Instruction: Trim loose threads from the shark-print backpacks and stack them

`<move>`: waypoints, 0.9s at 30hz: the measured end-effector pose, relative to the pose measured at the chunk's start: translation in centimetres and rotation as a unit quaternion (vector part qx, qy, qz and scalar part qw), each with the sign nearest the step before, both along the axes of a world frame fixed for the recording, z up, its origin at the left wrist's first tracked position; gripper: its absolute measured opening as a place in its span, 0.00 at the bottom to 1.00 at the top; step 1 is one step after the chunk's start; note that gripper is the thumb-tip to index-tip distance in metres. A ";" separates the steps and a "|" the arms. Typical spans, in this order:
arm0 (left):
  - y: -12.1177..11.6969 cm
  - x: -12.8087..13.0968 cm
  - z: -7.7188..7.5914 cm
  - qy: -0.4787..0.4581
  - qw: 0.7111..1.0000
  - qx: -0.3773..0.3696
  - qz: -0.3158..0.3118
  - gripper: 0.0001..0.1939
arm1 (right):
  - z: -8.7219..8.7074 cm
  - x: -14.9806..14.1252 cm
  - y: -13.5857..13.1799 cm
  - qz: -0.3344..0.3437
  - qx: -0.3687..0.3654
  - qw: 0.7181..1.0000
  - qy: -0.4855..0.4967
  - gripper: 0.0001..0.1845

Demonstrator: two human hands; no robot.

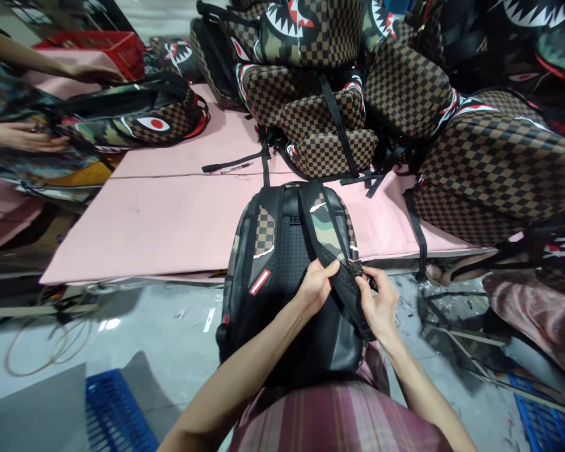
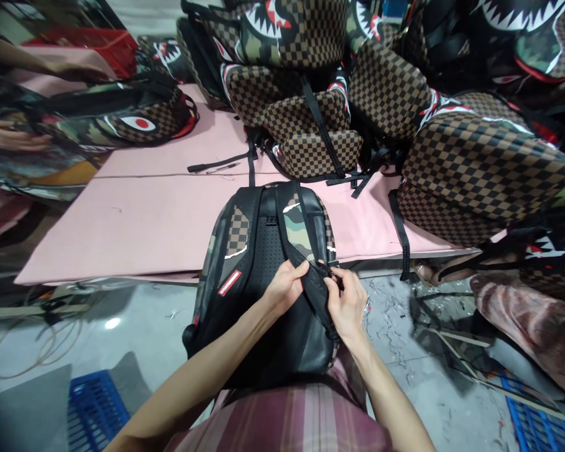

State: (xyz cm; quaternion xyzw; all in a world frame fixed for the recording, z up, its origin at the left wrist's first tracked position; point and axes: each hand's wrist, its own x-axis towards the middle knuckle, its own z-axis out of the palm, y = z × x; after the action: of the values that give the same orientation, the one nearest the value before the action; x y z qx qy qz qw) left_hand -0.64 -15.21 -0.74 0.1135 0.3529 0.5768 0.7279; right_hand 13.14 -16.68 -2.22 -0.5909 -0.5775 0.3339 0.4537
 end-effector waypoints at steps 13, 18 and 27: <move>0.4 -0.1 0.9 0.010 0.999 -0.052 -0.010 0.11 | 0.1 -2.0 -0.1 0.057 -0.218 0.882 0.415 0.17; -0.1 -0.7 0.0 0.009 0.998 -0.060 -0.027 0.11 | 2.6 0.7 1.0 0.061 -0.115 0.834 0.536 0.14; -2.5 -2.6 -0.4 0.351 0.936 -0.014 0.023 0.23 | 0.1 4.5 1.1 0.019 -0.227 0.899 0.373 0.16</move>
State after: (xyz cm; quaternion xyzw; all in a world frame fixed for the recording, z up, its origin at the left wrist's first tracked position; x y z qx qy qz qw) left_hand -3.22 -17.69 -1.14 0.2907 0.5966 0.5117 0.5457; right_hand 17.68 -15.58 -2.13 -0.4992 -0.2852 0.6604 0.4830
